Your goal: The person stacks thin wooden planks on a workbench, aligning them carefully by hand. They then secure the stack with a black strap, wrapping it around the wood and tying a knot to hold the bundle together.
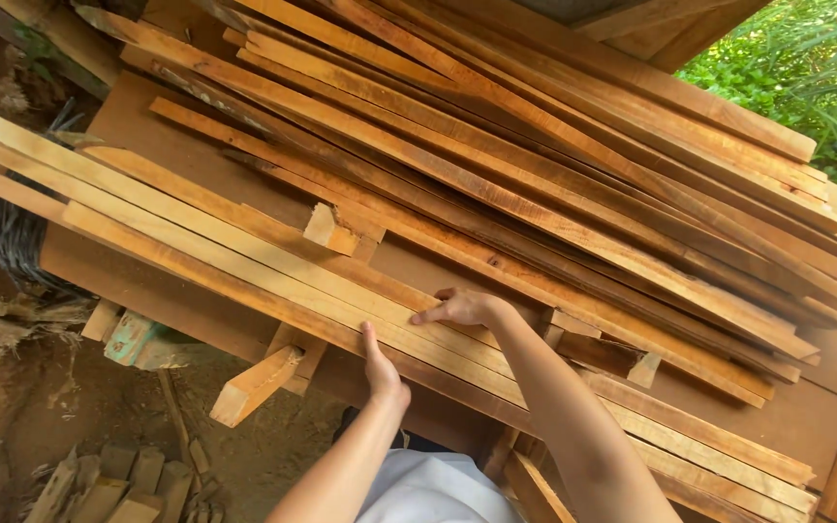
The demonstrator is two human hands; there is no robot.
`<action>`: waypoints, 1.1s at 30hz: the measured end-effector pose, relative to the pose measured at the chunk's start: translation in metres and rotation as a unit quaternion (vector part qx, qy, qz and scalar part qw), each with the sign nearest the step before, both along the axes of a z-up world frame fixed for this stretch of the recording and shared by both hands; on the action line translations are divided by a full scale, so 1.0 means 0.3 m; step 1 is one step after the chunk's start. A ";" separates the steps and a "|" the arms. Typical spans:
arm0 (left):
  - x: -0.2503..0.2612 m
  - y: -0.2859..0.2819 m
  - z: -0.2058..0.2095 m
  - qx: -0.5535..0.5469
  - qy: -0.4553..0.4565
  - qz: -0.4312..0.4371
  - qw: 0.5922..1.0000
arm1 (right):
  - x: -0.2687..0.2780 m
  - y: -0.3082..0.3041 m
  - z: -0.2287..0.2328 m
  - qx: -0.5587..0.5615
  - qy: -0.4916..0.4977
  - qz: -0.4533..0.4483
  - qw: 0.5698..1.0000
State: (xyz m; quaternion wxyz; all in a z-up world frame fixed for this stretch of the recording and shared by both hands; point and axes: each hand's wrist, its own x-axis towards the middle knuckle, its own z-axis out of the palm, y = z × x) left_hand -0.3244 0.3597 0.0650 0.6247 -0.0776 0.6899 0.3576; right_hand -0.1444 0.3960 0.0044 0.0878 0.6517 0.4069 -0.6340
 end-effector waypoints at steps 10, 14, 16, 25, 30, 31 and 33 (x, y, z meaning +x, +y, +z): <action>0.104 -0.160 -0.023 -0.013 -0.034 -0.051 0.998 | 0.182 -0.234 -0.137 0.008 0.020 -0.099 0.995; 0.078 -0.191 -0.075 -0.007 -0.048 -0.079 0.996 | 0.163 -0.234 -0.138 0.013 0.033 -0.119 0.992; 0.080 -0.190 -0.081 0.000 -0.056 -0.092 0.994 | 0.158 -0.225 -0.117 0.021 0.034 -0.133 0.990; -0.006 -0.168 -0.049 -0.024 -0.118 -0.223 0.967 | 0.097 -0.222 0.136 0.075 -0.137 -0.044 0.987; -0.126 -0.049 -0.026 -0.057 -0.146 -0.527 0.835 | 0.064 -0.210 0.158 0.116 -0.246 0.018 0.962; -0.145 -0.052 -0.018 -0.057 -0.148 -0.535 0.830 | 0.034 -0.235 0.130 0.113 -0.250 0.009 0.961; -0.175 -0.013 0.004 -0.067 -0.160 -0.531 0.829 | -0.020 -0.247 0.077 0.157 -0.323 0.021 0.933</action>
